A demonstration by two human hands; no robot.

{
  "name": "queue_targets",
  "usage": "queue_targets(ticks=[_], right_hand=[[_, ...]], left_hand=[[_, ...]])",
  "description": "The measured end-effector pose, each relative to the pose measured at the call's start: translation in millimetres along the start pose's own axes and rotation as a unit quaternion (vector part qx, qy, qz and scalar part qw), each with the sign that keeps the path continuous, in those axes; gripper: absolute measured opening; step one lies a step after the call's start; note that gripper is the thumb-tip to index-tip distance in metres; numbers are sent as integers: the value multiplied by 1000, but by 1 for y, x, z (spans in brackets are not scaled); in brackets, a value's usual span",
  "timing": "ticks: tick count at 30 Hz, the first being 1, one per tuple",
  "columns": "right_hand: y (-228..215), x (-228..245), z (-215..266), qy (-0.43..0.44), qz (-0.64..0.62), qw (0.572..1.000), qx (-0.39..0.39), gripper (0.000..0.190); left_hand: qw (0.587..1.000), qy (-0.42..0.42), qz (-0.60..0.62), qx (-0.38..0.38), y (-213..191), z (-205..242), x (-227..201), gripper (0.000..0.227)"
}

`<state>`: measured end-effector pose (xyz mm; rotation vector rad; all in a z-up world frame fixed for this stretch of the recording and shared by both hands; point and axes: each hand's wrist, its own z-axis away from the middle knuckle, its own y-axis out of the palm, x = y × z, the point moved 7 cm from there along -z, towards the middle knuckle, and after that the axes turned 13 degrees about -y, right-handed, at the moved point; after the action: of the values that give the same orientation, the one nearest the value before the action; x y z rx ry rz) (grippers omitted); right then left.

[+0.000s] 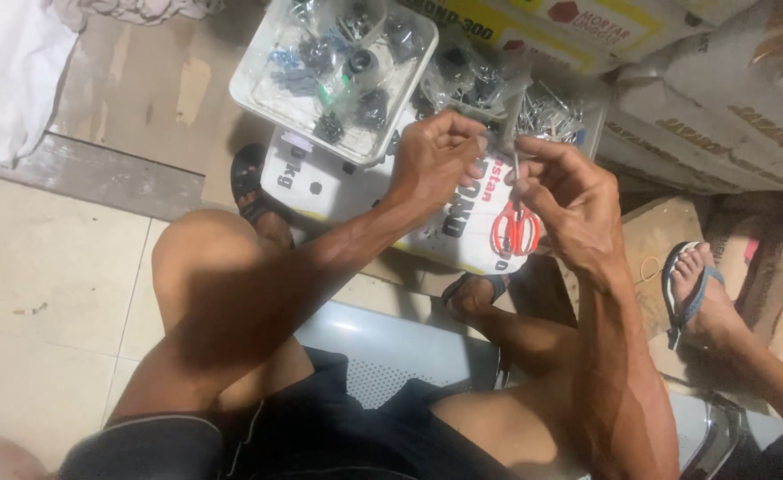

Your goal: Assembling small metal bolts and nuts by hand from storage containers.

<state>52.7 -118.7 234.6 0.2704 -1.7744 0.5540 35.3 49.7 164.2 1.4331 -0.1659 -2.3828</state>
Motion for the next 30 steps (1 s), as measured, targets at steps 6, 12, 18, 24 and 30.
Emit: queue_targets(ticks=[6, 12, 18, 24, 30], right_hand=[[16, -1, -9, 0, -48, 998, 42, 41], [18, 7, -14, 12, -17, 999, 47, 37], [18, 0, -13, 34, -35, 999, 7, 29], [9, -24, -10, 136, -223, 963, -60, 28], [14, -34, -18, 68, -96, 991, -63, 23]], left_hand=[[998, -8, 61, -4, 0, 0, -15, 18], [1000, 27, 5, -13, -1, -7, -17, 13], [984, 124, -119, -50, -2, -18, -15, 9], [979, 83, -172, -69, 6, -19, -15, 4], [960, 199, -193, -31, 27, 10, -28, 12]])
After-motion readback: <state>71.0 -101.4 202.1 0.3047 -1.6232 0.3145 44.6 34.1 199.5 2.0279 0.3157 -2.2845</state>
